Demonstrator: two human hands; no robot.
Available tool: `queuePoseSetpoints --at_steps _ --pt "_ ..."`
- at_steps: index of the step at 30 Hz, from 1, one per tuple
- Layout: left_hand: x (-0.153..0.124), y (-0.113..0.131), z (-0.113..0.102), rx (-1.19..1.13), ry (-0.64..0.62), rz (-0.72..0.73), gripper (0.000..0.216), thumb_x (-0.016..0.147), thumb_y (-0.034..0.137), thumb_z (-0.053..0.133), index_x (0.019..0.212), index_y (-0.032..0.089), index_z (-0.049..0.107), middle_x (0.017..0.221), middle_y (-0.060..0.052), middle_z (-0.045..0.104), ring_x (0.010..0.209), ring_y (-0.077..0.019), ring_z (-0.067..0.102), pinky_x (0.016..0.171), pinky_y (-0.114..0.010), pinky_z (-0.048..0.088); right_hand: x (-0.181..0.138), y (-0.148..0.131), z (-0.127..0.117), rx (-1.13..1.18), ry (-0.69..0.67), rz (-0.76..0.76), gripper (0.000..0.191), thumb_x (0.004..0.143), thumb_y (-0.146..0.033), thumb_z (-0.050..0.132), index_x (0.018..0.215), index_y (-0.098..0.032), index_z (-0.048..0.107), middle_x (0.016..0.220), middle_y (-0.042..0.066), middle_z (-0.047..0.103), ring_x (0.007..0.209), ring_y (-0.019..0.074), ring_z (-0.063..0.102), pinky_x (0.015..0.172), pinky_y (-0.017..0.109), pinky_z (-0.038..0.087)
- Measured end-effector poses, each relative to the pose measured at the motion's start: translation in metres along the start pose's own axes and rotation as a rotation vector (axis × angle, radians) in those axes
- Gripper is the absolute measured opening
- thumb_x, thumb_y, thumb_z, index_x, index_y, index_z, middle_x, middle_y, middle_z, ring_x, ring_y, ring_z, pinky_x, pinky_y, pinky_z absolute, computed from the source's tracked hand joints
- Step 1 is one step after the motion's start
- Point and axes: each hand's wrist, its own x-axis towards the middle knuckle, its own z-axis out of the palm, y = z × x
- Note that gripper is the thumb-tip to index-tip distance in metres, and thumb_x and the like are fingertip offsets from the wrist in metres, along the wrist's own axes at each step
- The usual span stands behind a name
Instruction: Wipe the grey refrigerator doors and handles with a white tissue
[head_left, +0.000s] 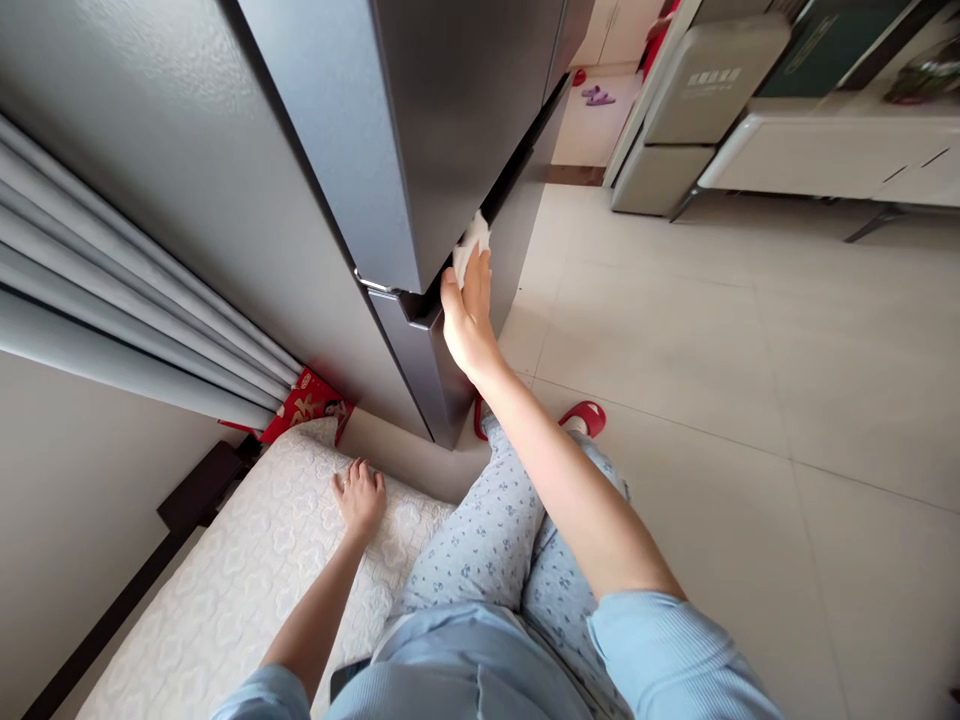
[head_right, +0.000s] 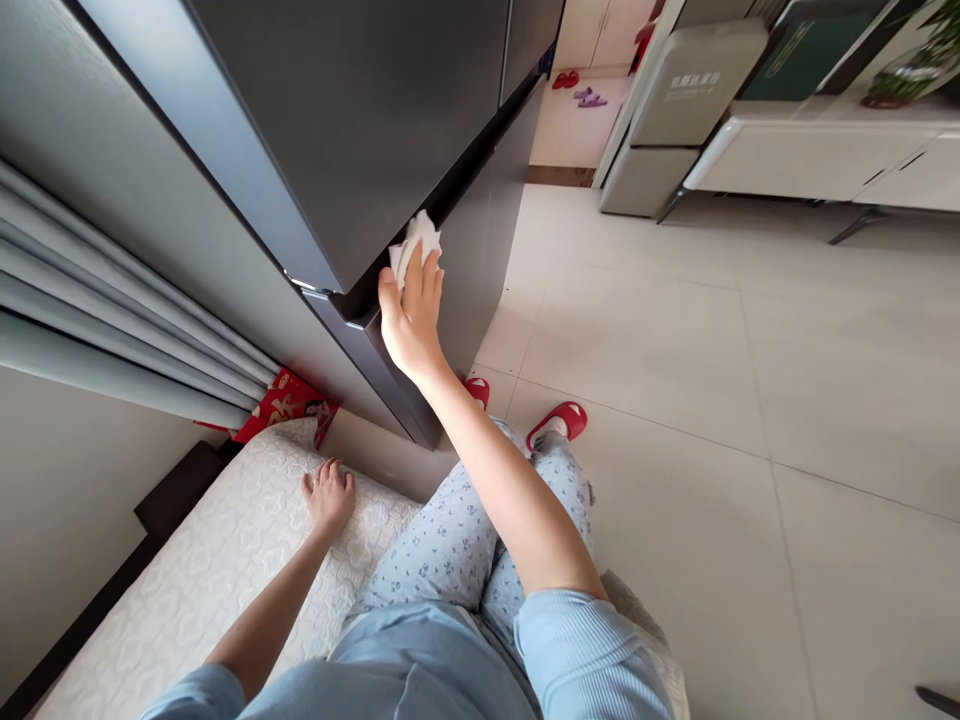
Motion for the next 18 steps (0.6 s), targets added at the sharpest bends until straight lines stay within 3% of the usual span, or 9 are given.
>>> queuePoseSetpoints --at_steps 3,6,13,18 --pt "0.000 -0.001 0.001 0.009 0.007 0.012 0.046 0.102 0.027 0.040 0.137 0.011 0.064 0.150 -0.018 0.060 0.146 -0.0293 0.049 0.132 -0.058 0.014 0.032 0.011 -0.009 -0.027 0.036 -0.054 0.075 0.103 -0.078 0.020 0.170 -0.044 0.017 0.181 -0.007 0.007 0.169 0.0257 -0.007 0.137 0.063 0.009" --pt "0.001 0.000 0.001 0.017 0.006 0.011 0.046 0.102 0.027 0.039 0.137 0.011 0.064 0.150 -0.018 0.061 0.146 -0.0291 0.050 0.132 -0.058 0.014 0.077 0.026 -0.024 -0.080 0.053 -0.073 0.067 0.107 -0.068 0.028 0.168 -0.039 0.028 0.179 -0.001 0.018 0.170 0.0272 0.001 0.136 0.065 0.016" --pt "0.001 -0.003 0.005 0.033 0.007 0.005 0.049 0.102 0.029 0.040 0.139 0.009 0.065 0.150 -0.018 0.061 0.146 -0.0300 0.049 0.132 -0.057 0.014 0.160 0.046 -0.053 -0.265 0.021 -0.053 0.059 0.109 -0.058 0.035 0.161 -0.030 0.042 0.179 0.002 0.017 0.169 0.0225 0.002 0.138 0.057 0.014" --pt "0.001 -0.001 0.004 0.038 -0.011 0.002 0.048 0.101 0.028 0.039 0.138 0.010 0.065 0.149 -0.017 0.062 0.145 -0.0291 0.050 0.132 -0.057 0.013 0.206 0.059 -0.069 -0.450 0.025 -0.077 0.048 0.111 -0.041 0.035 0.155 -0.025 0.049 0.175 0.009 0.029 0.166 0.0250 0.022 0.135 0.056 0.025"
